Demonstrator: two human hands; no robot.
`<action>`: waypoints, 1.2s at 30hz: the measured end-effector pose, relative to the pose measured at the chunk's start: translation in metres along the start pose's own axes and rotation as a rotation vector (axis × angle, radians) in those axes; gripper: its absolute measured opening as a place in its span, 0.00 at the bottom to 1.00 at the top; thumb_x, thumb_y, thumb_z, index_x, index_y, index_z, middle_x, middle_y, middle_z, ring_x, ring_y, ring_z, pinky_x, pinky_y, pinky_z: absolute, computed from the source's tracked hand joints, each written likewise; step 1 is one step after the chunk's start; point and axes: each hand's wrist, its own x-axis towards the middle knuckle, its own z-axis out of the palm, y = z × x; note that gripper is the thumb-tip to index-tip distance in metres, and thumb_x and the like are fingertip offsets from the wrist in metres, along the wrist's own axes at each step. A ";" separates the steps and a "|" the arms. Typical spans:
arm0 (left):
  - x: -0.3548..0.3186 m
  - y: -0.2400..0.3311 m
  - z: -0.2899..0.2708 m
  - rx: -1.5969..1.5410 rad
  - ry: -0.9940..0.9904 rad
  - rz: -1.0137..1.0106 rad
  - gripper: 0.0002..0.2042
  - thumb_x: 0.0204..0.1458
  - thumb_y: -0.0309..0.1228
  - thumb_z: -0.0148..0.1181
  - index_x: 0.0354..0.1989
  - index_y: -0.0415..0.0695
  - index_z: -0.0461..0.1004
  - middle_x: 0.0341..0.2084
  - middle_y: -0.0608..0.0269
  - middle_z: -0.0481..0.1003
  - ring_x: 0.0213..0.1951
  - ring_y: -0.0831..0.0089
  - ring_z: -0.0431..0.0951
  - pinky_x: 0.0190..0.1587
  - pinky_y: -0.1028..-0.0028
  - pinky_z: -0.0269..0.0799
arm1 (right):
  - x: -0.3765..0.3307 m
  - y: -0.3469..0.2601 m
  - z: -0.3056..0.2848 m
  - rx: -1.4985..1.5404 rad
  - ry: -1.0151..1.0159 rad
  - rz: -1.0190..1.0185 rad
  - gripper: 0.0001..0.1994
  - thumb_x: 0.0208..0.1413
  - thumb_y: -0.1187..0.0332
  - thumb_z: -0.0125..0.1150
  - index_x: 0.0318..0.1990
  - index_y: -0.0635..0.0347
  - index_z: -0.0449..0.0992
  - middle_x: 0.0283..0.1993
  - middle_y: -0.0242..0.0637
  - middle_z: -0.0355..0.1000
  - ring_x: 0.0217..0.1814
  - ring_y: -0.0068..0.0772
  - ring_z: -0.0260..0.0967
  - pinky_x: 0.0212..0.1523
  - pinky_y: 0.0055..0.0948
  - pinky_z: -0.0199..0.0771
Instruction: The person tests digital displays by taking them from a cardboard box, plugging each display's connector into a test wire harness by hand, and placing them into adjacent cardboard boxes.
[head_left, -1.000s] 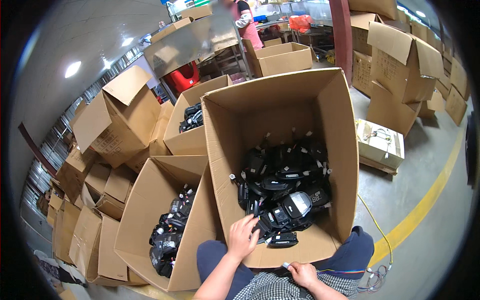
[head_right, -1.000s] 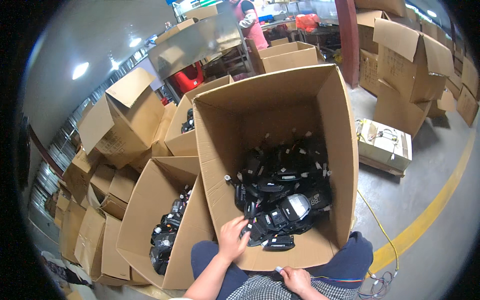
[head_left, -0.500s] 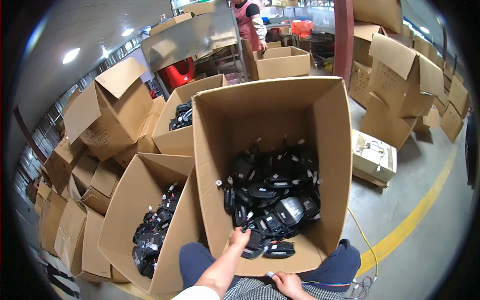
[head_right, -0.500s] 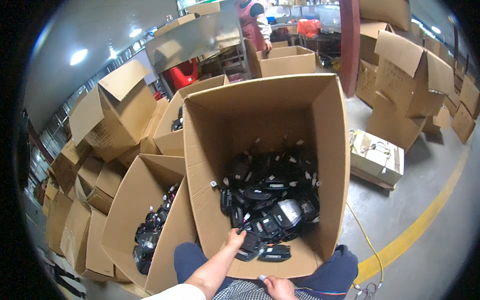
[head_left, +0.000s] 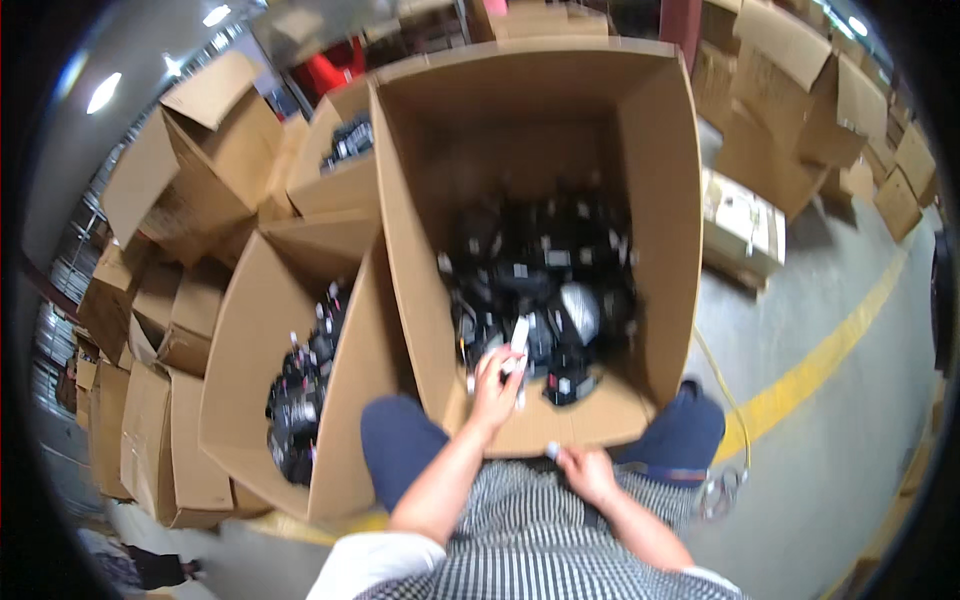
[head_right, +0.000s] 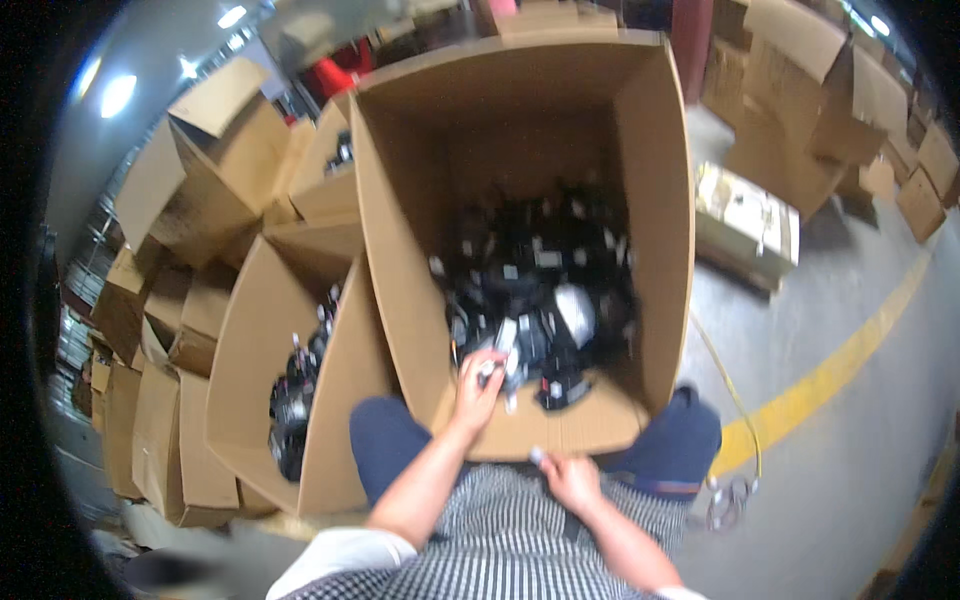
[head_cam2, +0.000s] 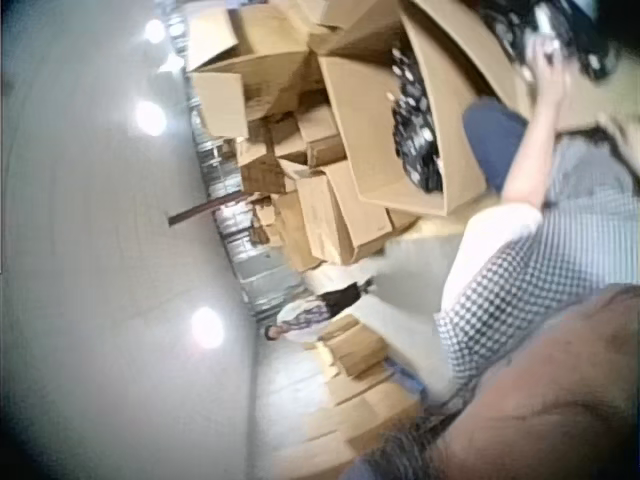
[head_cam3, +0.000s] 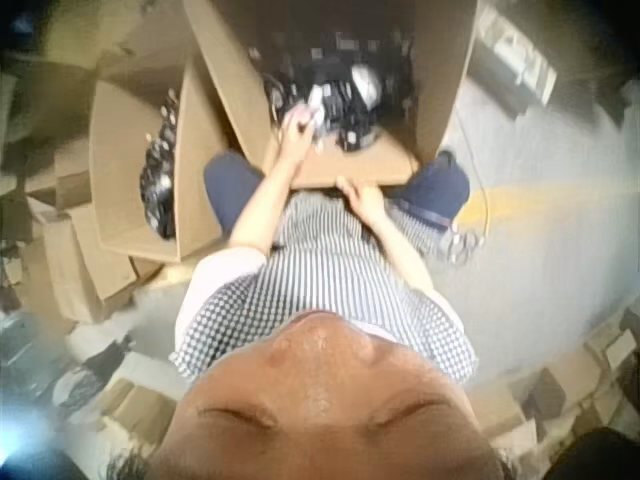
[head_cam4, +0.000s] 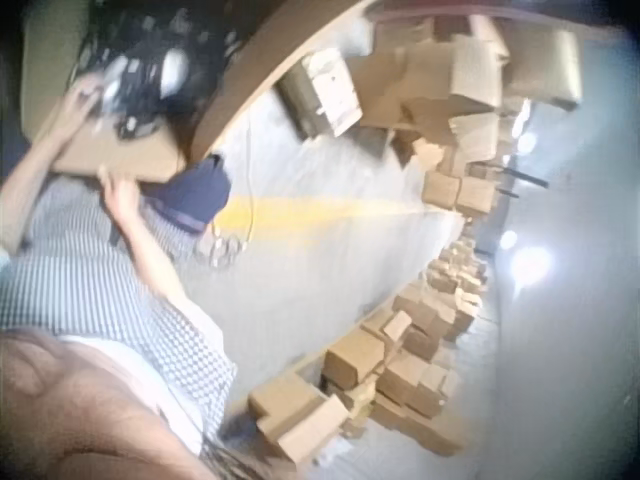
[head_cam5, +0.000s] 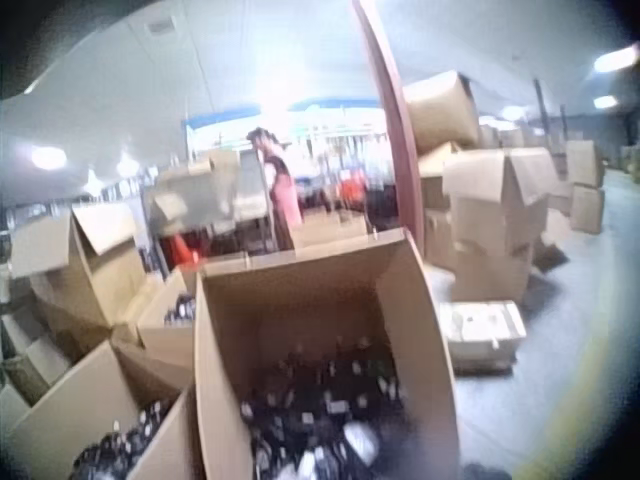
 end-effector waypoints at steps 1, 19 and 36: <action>0.003 0.031 -0.007 0.034 -0.157 0.163 0.16 0.44 0.22 0.61 0.44 0.45 0.73 0.43 0.57 0.75 0.52 0.55 0.71 0.56 0.60 0.66 | -0.003 -0.001 -0.003 -0.021 0.003 0.035 0.14 0.58 0.57 0.55 0.36 0.56 0.80 0.28 0.51 0.75 0.31 0.54 0.75 0.33 0.49 0.74; -0.081 0.050 -0.025 -0.021 -0.809 0.174 0.15 0.51 0.40 0.62 0.41 0.44 0.77 0.35 0.62 0.78 0.44 0.63 0.75 0.56 0.60 0.62 | -0.018 -0.043 -0.047 -0.197 0.085 -0.136 0.05 0.54 0.67 0.58 0.29 0.58 0.74 0.24 0.42 0.73 0.25 0.47 0.73 0.24 0.42 0.71; -0.072 0.053 -0.047 -0.067 -0.971 0.064 0.11 0.52 0.40 0.62 0.36 0.45 0.78 0.26 0.66 0.73 0.37 0.68 0.71 0.56 0.65 0.57 | 0.006 -0.061 -0.070 -0.408 -0.223 -0.369 0.02 0.42 0.70 0.59 0.27 0.53 0.75 0.23 0.36 0.75 0.24 0.41 0.75 0.23 0.38 0.73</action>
